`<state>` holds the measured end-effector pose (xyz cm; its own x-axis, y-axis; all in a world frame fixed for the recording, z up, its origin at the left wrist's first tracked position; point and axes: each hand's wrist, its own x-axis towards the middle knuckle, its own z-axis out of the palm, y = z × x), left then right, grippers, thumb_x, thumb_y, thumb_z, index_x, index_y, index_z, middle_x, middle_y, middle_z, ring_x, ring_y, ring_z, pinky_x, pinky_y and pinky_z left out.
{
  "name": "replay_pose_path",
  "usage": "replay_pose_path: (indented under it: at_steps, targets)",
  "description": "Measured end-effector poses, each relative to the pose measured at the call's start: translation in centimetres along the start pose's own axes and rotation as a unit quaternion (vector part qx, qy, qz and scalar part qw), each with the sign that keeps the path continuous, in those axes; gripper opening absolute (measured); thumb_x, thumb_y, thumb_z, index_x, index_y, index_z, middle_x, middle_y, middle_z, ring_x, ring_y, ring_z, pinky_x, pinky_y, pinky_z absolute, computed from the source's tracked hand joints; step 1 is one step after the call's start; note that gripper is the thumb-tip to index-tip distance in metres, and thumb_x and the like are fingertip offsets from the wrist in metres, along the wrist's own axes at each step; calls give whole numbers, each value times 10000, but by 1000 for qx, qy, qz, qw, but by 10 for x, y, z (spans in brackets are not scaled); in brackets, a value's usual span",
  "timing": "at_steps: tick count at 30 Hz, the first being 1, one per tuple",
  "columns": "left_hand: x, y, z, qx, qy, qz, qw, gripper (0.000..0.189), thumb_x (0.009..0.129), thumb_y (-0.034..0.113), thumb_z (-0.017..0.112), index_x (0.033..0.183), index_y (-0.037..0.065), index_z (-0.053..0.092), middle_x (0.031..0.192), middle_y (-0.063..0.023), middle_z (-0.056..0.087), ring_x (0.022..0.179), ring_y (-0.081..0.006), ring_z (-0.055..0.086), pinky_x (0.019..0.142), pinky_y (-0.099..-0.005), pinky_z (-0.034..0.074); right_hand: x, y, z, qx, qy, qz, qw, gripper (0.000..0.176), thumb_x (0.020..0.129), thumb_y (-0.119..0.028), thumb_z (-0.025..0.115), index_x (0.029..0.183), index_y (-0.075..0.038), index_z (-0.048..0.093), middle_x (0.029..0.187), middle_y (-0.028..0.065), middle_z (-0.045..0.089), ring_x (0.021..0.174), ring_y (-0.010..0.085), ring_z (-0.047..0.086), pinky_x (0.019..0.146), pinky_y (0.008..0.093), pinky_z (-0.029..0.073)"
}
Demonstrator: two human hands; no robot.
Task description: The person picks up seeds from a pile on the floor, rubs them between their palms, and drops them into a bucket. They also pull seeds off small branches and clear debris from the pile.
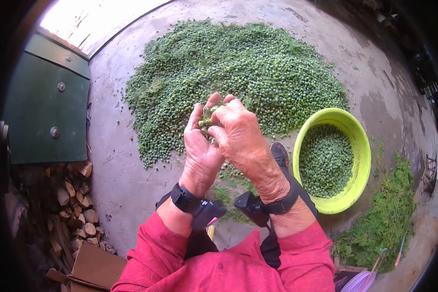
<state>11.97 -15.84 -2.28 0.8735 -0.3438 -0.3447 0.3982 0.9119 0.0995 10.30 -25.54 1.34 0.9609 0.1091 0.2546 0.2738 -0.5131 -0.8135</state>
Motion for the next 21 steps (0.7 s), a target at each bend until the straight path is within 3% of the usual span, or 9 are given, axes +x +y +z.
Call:
replay_pose_path:
  at_steps: [2,4,6,8,9,13,16,19,21]
  targets:
    - [-1,0,3,-5,7,-7,1000,398,964,378,354,1182,69,479,1140,-154,555,1006,-278,551,889,-421,464,1,1,-1,20,-12,46,999,143,683,1,676,816,25,631,857,146,590,953,240,584,746,326,478]
    - [-2,1,5,-13,8,-9,1000,399,963,381,352,1179,71,480,1135,-151,558,1004,-277,552,875,-423,471,1,10,0,106,39,50,992,94,741,-10,662,824,24,633,859,96,606,793,155,606,626,274,489]
    - [-2,1,4,-21,8,-12,1000,399,963,384,351,1177,73,482,1129,-148,562,1002,-276,554,862,-425,478,1,12,0,176,54,86,979,97,744,-36,664,834,-5,644,824,86,607,688,155,593,589,281,471]
    - [2,2,-4,-2,-1,-17,1000,404,962,391,346,1178,76,478,1118,-140,571,1000,-273,558,828,-416,494,3,1,-7,344,51,218,912,47,786,-34,648,830,-17,646,808,47,623,628,100,581,523,222,440]
    - [2,5,-7,-10,-31,-27,999,402,962,393,341,1177,82,480,1124,-136,572,999,-269,564,804,-398,502,3,1,-10,361,42,219,906,36,831,-49,624,843,-15,627,765,29,621,573,62,568,448,172,398]
    - [-2,4,-6,-45,-46,-36,997,405,954,354,371,1194,54,500,1121,-160,569,1028,-308,554,851,-460,483,9,-3,-23,418,120,193,880,78,873,-43,563,924,16,566,729,51,615,492,63,552,361,163,371]
    - [-6,2,7,-8,14,-28,999,397,953,346,372,1204,64,497,1136,-152,565,1045,-308,548,860,-473,481,10,6,-29,305,113,158,932,112,872,-35,557,971,10,584,816,72,633,627,88,602,481,182,441]
    - [-5,4,1,-5,-1,-38,999,388,947,351,388,1179,72,523,1079,-131,597,998,-281,578,866,-469,480,11,14,-20,133,102,85,982,103,799,-17,614,896,-6,647,815,74,615,691,155,612,637,275,493]
    - [-6,5,-1,-4,-18,-46,999,385,945,355,394,1163,72,537,1048,-122,612,970,-267,592,855,-455,487,10,13,-18,74,99,69,990,109,792,-16,618,897,-14,649,813,82,607,705,166,613,645,281,489]
